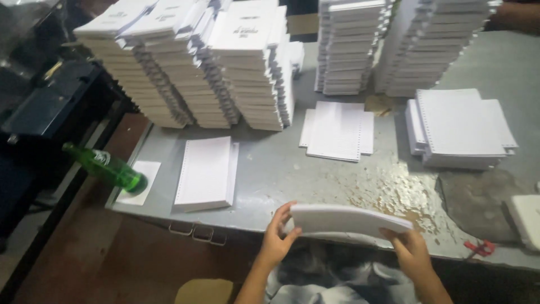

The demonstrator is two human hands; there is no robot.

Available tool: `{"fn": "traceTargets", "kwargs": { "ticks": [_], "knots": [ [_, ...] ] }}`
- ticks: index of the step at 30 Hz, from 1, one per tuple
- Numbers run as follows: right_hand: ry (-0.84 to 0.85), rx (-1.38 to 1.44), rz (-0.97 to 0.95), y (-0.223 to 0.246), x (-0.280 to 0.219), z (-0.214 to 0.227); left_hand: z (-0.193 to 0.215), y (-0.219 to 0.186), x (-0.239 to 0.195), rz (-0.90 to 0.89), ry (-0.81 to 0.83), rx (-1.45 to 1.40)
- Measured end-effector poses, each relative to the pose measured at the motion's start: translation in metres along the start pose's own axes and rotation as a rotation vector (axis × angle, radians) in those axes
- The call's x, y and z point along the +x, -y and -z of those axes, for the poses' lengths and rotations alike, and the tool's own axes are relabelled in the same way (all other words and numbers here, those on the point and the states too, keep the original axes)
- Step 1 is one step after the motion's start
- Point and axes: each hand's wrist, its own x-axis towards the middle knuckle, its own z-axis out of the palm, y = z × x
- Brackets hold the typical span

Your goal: Counting and sorting stacks of pre-punched paper sheets on a workbench in a print shop.

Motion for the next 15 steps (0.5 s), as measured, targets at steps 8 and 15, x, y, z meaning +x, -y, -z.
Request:
{"fn": "traceTargets", "kwargs": {
  "ticks": [8,15],
  "knots": [
    [0.058,0.223,0.432,0.022,-0.005,-0.031,-0.033,0.052,0.019,-0.085,-0.108,0.226],
    [0.077,0.352,0.555,0.067,-0.022,-0.038,-0.053,-0.006,0.02,-0.371,-0.081,-0.02]
  ]
}}
